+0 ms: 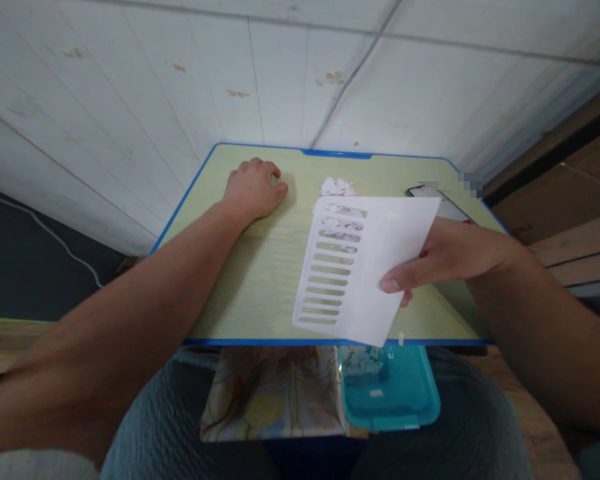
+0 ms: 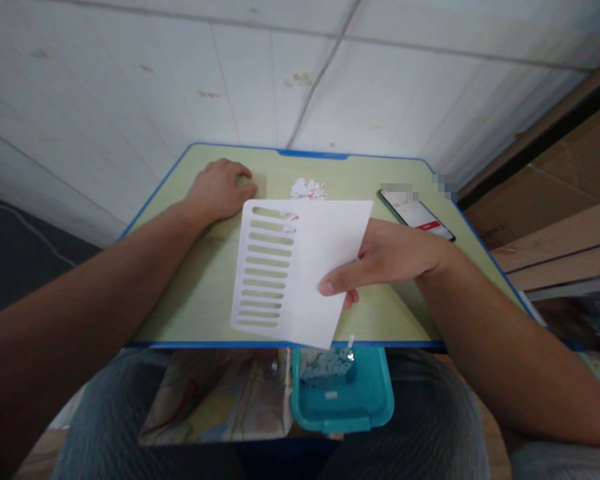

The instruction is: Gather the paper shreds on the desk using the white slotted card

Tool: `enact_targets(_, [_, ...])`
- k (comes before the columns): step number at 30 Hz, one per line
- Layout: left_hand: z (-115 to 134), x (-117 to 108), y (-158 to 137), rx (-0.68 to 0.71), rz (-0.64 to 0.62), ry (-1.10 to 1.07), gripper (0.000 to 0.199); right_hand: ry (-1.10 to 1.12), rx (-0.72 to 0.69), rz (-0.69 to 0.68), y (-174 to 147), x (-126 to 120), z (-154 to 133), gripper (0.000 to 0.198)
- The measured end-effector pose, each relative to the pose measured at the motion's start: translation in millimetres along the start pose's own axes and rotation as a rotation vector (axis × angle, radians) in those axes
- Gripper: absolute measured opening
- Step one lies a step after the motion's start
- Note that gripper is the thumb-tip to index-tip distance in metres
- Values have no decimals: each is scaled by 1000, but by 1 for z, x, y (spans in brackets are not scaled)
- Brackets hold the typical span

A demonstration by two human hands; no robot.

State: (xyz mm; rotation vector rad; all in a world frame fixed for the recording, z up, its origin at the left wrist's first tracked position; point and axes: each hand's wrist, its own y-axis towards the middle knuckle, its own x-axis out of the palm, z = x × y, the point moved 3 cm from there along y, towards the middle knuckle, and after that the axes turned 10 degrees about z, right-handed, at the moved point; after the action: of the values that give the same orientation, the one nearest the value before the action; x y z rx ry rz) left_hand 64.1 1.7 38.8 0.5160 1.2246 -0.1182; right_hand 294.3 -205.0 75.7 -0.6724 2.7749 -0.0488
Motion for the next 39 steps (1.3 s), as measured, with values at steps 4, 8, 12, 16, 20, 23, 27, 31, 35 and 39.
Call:
enact_targets(4, [-5,4,4,3,11,-18,47,-19,14,21,-1,-10,0,31])
enact_targets(8, [-15,14,13,8,63,-76,41,-87,65,56,-5,-25,5,34])
enact_targets(12, [-22,20,17,16,85,-107,43,-131,83,87,-5,-33,8,38])
enact_targets(16, [-23,20,17,19,78,-121,45,-117,110,11,-5,-30,7,37])
enact_targets(20, [-19,16,15,3,67,-107,42,-111,66,30,-6,-30,4,39])
enact_targets(23, [-13,10,11,4,46,-72,42,-84,47,-17,-4,-29,5,38])
enact_targets(27, [-7,6,7,7,31,-11,47,-63,-35,187,7,-32,8,38])
enact_targets(31, [-9,11,9,0,41,-43,48,-83,-164,472,13,-31,8,39])
enact_targets(35, [-14,17,11,-1,78,-85,46,-190,-171,590,13,-26,10,41])
enact_targets(39, [-14,19,10,10,83,-103,44,-277,-163,647,14,-22,13,44])
